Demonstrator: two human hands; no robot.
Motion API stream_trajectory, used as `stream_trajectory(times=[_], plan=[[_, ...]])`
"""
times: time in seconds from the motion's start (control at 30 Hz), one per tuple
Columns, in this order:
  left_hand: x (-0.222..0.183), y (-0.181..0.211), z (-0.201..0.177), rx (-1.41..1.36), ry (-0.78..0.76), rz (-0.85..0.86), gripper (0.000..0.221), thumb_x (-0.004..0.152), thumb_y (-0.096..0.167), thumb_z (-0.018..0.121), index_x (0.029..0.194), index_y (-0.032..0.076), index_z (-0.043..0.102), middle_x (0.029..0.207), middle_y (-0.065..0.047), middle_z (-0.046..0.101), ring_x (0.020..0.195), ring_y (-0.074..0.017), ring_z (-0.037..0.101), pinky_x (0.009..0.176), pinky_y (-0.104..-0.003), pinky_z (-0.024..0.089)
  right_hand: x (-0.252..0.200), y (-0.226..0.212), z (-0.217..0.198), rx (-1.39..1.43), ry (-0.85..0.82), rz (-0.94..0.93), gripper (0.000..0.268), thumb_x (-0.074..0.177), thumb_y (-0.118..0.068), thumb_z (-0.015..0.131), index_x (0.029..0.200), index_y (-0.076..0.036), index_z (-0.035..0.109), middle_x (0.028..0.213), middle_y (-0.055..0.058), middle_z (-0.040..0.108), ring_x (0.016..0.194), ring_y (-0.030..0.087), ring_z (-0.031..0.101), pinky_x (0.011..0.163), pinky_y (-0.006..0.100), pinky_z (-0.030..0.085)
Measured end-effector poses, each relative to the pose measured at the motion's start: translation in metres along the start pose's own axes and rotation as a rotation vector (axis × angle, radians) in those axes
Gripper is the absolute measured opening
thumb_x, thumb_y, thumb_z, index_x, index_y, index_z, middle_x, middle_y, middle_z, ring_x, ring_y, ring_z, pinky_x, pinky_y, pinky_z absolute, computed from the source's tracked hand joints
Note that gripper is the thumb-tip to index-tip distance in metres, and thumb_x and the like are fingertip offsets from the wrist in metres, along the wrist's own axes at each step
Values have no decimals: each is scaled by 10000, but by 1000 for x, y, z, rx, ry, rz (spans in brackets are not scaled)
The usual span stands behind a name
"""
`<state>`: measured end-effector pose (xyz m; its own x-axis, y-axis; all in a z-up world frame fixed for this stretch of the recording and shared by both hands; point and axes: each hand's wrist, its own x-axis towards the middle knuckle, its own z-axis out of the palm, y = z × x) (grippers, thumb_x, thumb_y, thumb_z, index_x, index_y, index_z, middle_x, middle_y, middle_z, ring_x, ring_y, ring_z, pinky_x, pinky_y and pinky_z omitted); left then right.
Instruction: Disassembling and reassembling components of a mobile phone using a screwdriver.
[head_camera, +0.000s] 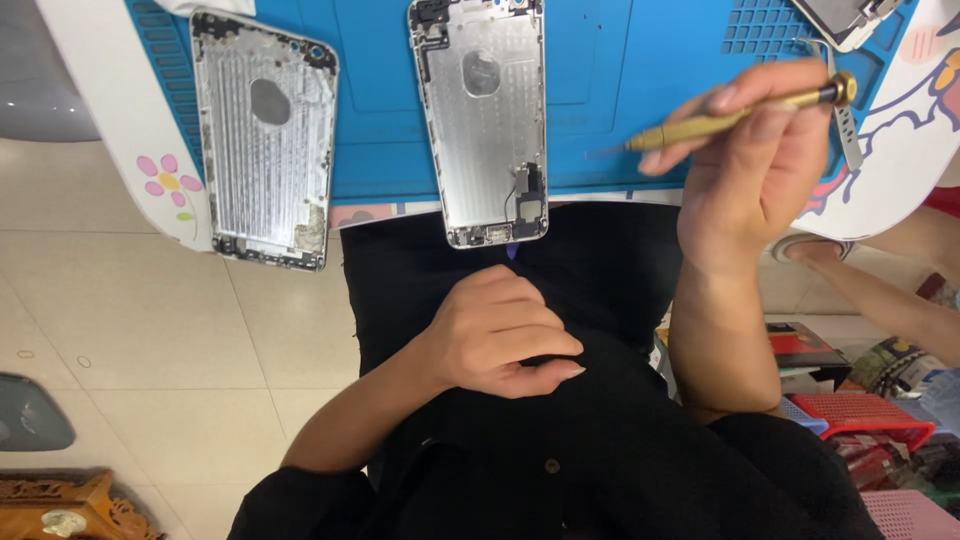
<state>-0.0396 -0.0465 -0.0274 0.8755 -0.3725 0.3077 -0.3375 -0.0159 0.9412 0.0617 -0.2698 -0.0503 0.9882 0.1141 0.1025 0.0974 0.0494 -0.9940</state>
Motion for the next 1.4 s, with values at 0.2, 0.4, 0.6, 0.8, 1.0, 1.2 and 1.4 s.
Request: stream_trajectory(times=[0.2, 0.4, 0.6, 0.8, 1.0, 1.2, 1.4], plan=[[-10, 40, -20, 382, 327, 42, 340, 839, 246, 971, 1004, 99, 713, 910, 17, 721, 818, -161, 695, 708, -292, 496, -64, -46, 25, 250, 4, 96, 330, 1211, -345, 434, 1095, -36, 450, 706, 68, 538, 483, 174, 546, 507, 272, 452], [-21, 55, -18, 467, 336, 76, 379, 848, 235, 965, 1098, 59, 742, 968, 13, 750, 864, -147, 714, 708, -283, 492, -91, -72, 44, 190, -60, 97, 369, 1180, -388, 459, 1069, -36, 453, 735, 69, 510, 481, 166, 577, 523, 282, 497], [-34, 61, -14, 473, 383, 137, 329, 829, 233, 973, 1048, 99, 767, 956, 40, 753, 877, -114, 721, 703, -261, 464, -102, -83, 48, 191, -112, 98, 360, 1173, -387, 475, 1080, -40, 455, 729, 65, 539, 505, 161, 601, 547, 284, 525], [-45, 64, -13, 474, 399, 100, 292, 810, 231, 956, 1028, 131, 788, 964, 53, 766, 874, -117, 725, 711, -275, 444, -109, -83, 53, 191, -120, 106, 349, 1144, -382, 476, 1086, -39, 458, 771, 78, 539, 501, 161, 606, 548, 284, 544], [-49, 64, -10, 462, 427, 108, 266, 801, 236, 945, 1001, 155, 789, 923, 69, 778, 843, -109, 720, 698, -262, 423, -115, -82, 53, 211, -137, 114, 358, 1155, -389, 480, 1106, -36, 453, 749, 86, 544, 518, 164, 612, 566, 275, 536], [-48, 64, -9, 402, 444, 91, 269, 787, 224, 967, 962, 155, 774, 894, 74, 768, 841, -113, 725, 711, -264, 442, -117, -86, 54, 213, -140, 130, 373, 1162, -391, 489, 1103, -25, 441, 743, 95, 556, 538, 181, 615, 558, 267, 551], [-41, 65, -13, 356, 426, 80, 262, 783, 174, 966, 950, 143, 766, 885, 63, 767, 834, -124, 724, 721, -273, 444, -114, -86, 50, 218, -137, 123, 359, 1153, -391, 485, 1122, -36, 439, 747, 108, 553, 551, 195, 621, 543, 268, 532]])
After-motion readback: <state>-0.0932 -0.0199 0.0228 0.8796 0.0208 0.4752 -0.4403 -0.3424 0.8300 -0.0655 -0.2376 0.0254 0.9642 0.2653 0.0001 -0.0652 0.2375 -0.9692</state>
